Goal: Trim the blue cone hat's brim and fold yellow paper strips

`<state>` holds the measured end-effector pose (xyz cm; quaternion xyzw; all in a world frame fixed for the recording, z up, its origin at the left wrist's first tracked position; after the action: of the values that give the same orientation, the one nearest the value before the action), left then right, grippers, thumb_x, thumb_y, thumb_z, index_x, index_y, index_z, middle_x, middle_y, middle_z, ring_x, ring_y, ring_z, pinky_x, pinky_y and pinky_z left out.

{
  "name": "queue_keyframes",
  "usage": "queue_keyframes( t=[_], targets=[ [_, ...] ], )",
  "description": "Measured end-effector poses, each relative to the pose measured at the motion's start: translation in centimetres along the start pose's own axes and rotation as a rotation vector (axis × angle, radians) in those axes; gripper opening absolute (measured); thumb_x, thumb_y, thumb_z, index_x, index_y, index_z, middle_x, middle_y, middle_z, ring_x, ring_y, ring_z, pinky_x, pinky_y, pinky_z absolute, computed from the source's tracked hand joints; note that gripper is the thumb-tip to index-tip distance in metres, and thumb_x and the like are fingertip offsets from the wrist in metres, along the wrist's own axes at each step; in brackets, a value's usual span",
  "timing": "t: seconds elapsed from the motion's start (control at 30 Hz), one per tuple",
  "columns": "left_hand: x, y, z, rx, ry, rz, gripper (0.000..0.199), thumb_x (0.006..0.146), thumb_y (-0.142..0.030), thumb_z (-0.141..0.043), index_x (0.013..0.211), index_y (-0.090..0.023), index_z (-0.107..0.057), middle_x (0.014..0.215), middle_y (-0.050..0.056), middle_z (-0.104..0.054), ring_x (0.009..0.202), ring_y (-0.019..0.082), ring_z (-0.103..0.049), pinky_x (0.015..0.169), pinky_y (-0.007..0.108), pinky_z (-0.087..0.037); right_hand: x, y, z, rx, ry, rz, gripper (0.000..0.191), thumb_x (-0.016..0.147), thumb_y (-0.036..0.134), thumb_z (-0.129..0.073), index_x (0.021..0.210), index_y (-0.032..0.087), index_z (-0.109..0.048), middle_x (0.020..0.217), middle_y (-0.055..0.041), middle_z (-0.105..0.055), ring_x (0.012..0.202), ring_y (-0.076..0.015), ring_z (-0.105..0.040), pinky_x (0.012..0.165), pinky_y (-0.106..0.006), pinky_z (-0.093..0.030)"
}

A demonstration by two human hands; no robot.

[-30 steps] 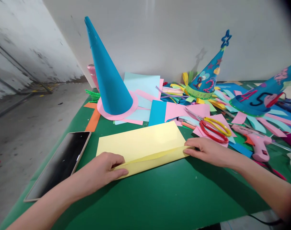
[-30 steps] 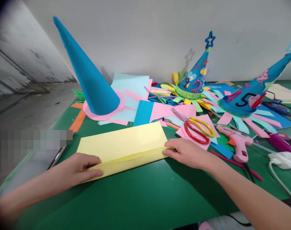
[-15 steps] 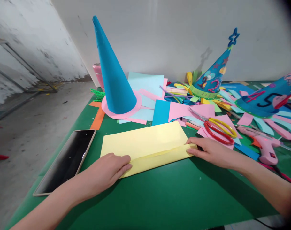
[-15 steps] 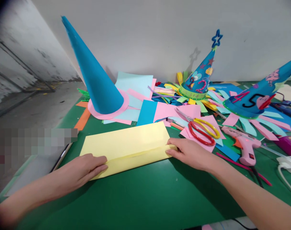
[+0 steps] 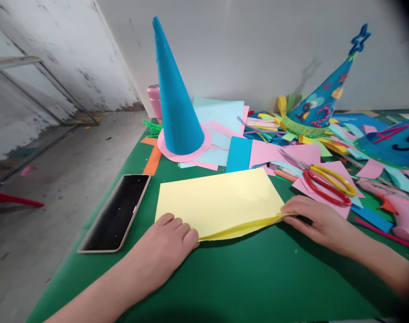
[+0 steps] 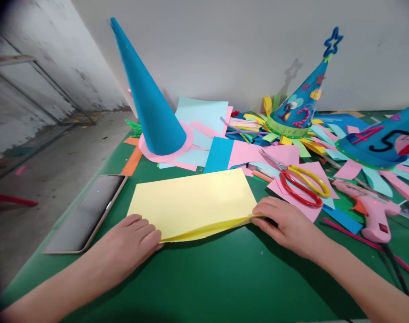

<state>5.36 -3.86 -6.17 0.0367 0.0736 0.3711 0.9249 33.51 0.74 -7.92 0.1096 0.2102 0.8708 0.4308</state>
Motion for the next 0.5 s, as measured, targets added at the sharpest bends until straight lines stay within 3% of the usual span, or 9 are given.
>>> queue_keyframes(
  t=[0.13, 0.23, 0.37, 0.5],
  targets=[
    [-1.1, -1.6, -0.1, 0.212, -0.209, -0.036, 0.013, 0.076, -0.007, -0.044, 0.082, -0.016, -0.052, 0.067, 0.001, -0.051, 0.062, 0.016, -0.047, 0.072, 0.036, -0.035, -1.3, 1.4, -0.2, -0.290, -0.209, 0.149, 0.020, 0.081, 0.020, -0.050, 0.101, 0.023, -0.055, 0.100, -0.0067, -0.057, 0.092, -0.0202, -0.051, 0.076, -0.035, -0.040],
    [-1.3, -2.1, -0.2, 0.263, -0.261, -0.036, 0.011, 0.077, -0.009, -0.045, 0.082, -0.015, -0.053, 0.067, 0.001, -0.050, 0.062, 0.016, -0.047, 0.073, 0.037, -0.036, -1.4, 4.0, -0.6, -0.418, -0.318, 0.191, 0.028, 0.078, 0.024, -0.057, 0.106, 0.022, -0.055, 0.103, -0.0074, -0.057, 0.096, -0.0230, -0.050, 0.080, -0.038, -0.037],
    [-1.3, -2.2, -0.3, 0.279, -0.260, -0.036, 0.011, 0.078, -0.009, -0.045, 0.082, -0.015, -0.053, 0.067, 0.001, -0.049, 0.061, 0.015, -0.047, 0.071, 0.036, -0.037, -0.1, 7.8, -2.1, -0.349, -0.308, 0.264, 0.025, 0.080, 0.025, -0.056, 0.105, 0.022, -0.056, 0.097, -0.0048, -0.060, 0.092, -0.0194, -0.050, 0.078, -0.034, -0.036],
    [-1.4, -2.2, -0.3, 0.279, -0.255, -0.026, 0.010, 0.077, -0.008, -0.045, 0.078, -0.015, -0.052, 0.065, 0.001, -0.048, 0.060, 0.015, -0.046, 0.069, 0.036, -0.038, 1.4, 9.2, -3.4, -0.329, -0.263, 0.315, 0.017, 0.084, 0.018, -0.050, 0.099, 0.020, -0.057, 0.087, -0.0020, -0.061, 0.081, -0.0160, -0.050, 0.071, -0.031, -0.035]
  ],
)
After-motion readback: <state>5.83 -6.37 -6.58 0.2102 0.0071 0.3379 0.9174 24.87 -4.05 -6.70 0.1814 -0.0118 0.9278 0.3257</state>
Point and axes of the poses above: each hand's wrist, its own x-axis towards the middle knuckle, its own z-axis out of the back of the hand, y = z × x, the point moved 5 cm from there along x, towards the middle knuckle
